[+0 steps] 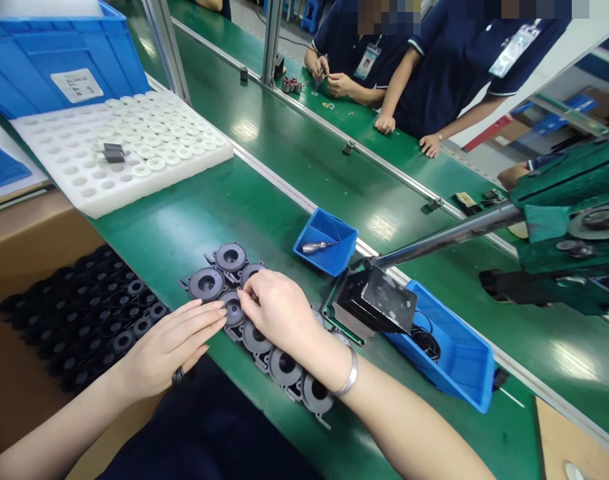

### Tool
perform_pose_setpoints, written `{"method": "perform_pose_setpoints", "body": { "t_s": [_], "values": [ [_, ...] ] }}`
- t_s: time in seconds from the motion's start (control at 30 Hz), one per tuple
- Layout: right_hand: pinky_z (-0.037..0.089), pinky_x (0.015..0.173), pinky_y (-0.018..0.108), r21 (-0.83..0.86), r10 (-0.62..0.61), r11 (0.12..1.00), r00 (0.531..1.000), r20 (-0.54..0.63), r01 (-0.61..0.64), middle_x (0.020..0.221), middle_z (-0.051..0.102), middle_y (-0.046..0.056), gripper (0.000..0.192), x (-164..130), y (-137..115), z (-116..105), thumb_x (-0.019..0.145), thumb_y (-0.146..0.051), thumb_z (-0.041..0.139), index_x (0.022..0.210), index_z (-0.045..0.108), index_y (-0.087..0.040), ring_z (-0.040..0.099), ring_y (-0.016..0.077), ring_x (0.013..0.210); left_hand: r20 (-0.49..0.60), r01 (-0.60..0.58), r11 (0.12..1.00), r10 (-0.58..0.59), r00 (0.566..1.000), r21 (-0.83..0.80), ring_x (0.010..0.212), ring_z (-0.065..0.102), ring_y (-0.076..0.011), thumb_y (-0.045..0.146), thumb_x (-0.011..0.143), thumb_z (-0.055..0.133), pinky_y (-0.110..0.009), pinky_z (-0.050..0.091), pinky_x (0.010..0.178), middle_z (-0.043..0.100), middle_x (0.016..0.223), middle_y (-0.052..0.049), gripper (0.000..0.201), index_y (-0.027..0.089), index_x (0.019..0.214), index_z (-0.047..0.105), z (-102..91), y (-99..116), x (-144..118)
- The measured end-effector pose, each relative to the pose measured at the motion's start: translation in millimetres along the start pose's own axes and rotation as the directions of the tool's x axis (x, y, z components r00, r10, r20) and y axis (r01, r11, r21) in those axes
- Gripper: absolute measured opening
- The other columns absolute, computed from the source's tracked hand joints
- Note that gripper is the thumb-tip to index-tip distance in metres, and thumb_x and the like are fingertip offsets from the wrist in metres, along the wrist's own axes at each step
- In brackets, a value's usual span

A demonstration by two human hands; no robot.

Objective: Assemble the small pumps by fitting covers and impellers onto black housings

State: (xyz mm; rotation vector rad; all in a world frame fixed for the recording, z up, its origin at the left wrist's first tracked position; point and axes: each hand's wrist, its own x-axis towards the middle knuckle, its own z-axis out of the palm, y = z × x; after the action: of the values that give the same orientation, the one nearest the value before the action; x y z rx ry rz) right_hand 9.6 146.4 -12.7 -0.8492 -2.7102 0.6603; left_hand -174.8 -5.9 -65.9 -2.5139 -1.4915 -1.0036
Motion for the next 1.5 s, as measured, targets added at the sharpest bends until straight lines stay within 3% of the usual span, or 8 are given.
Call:
{"method": "perform_pose_setpoints", "body": {
  "t_s": [0.27,0.5,0.6,0.8,1.0,1.13,1.3,1.5],
  "values": [
    [0.037,0.065,0.030,-0.320,-0.412,0.843,0.901,0.133,0.433,0.091,0.057,0.006,0.028,2,5,-11,0.101,-0.018,0.046,0.125,0.061,-0.017,0.048,0.0168,0.076,0.130,-0.036,0.999,0.035,0.991,0.006,0.146,0.042,-0.0275,0.007,0.094,0.052,-0.049,0.035,0.123,0.060,0.144,-0.016,0.045,0.009,0.139,0.054,-5.0,-9,-4],
    [0.035,0.065,0.034,-0.345,-0.595,0.668,0.752,0.284,0.659,0.082,0.054,0.007,0.021,3,11,-31,0.098,-0.012,0.048,0.092,0.068,-0.010,0.042,0.0181,0.074,0.231,-0.020,0.995,-0.005,0.973,0.102,0.146,0.041,-0.0267,0.009,0.097,0.047,-0.041,0.038,0.109,0.050,0.153,-0.014,0.046,0.013,0.142,0.053,-10.0,-4,-4],
    [0.036,0.066,0.034,-0.284,-0.616,0.675,0.732,0.292,0.681,0.081,0.055,0.007,0.026,-4,14,-35,0.098,-0.010,0.045,0.083,0.066,-0.012,0.043,0.0179,0.074,0.263,-0.015,0.992,-0.017,0.965,0.122,0.148,0.038,-0.0272,0.004,0.095,0.043,-0.040,0.039,0.105,0.046,0.157,-0.014,0.052,0.014,0.145,0.049,-11.1,-1,-5],
    [0.048,0.078,0.034,-0.031,-0.530,0.836,0.820,0.217,0.548,0.087,0.061,0.009,0.021,-19,13,-27,0.097,-0.015,0.045,0.096,0.065,-0.013,0.054,0.0183,0.083,0.251,0.005,0.992,-0.037,0.967,0.127,0.145,0.043,-0.0264,0.003,0.094,0.041,-0.039,0.040,0.102,0.049,0.154,-0.015,0.053,0.012,0.145,0.049,-13.7,4,-2],
    [0.051,0.074,0.034,0.097,-0.469,0.881,0.883,0.035,0.464,0.090,0.067,0.008,0.027,-31,0,-15,0.094,-0.014,0.048,0.114,0.065,-0.014,0.058,0.0171,0.079,0.219,0.048,0.995,-0.065,0.974,0.082,0.143,0.047,-0.0257,0.003,0.095,0.040,-0.038,0.042,0.102,0.053,0.151,-0.014,0.052,0.015,0.145,0.049,-9.7,2,-5],
    [0.052,0.074,0.030,0.319,-0.173,0.921,0.968,-0.181,0.224,0.091,0.066,0.007,0.021,-37,-13,-31,0.095,-0.013,0.051,0.109,0.065,-0.018,0.061,0.0150,0.081,0.027,0.147,0.989,-0.147,0.989,0.003,0.129,0.060,-0.0236,0.007,0.096,0.051,-0.037,0.047,0.100,0.063,0.140,-0.014,0.046,0.018,0.140,0.053,-7.7,9,-2],
    [0.048,0.066,0.024,0.536,-0.137,0.844,0.967,0.216,0.000,0.080,0.062,0.001,0.023,-46,-36,-32,0.092,-0.036,0.068,0.106,0.068,-0.018,0.055,0.0103,0.068,-0.212,0.270,0.953,-0.294,0.932,-0.135,0.102,0.070,-0.0178,0.003,0.094,0.054,-0.028,0.057,0.090,0.071,0.113,-0.012,0.042,0.014,0.135,0.055,-8.1,28,26],
    [0.043,0.064,0.022,0.689,-0.007,0.710,0.977,0.214,-0.146,0.075,0.060,-0.001,0.026,-48,-42,-18,0.090,-0.039,0.071,0.077,0.065,-0.017,0.052,0.0088,0.067,-0.180,0.213,0.962,-0.243,0.953,-0.172,0.092,0.073,-0.0163,0.011,0.097,0.053,-0.023,0.060,0.083,0.074,0.103,-0.010,0.037,0.012,0.134,0.052,-3.6,33,42]
  ]
}}
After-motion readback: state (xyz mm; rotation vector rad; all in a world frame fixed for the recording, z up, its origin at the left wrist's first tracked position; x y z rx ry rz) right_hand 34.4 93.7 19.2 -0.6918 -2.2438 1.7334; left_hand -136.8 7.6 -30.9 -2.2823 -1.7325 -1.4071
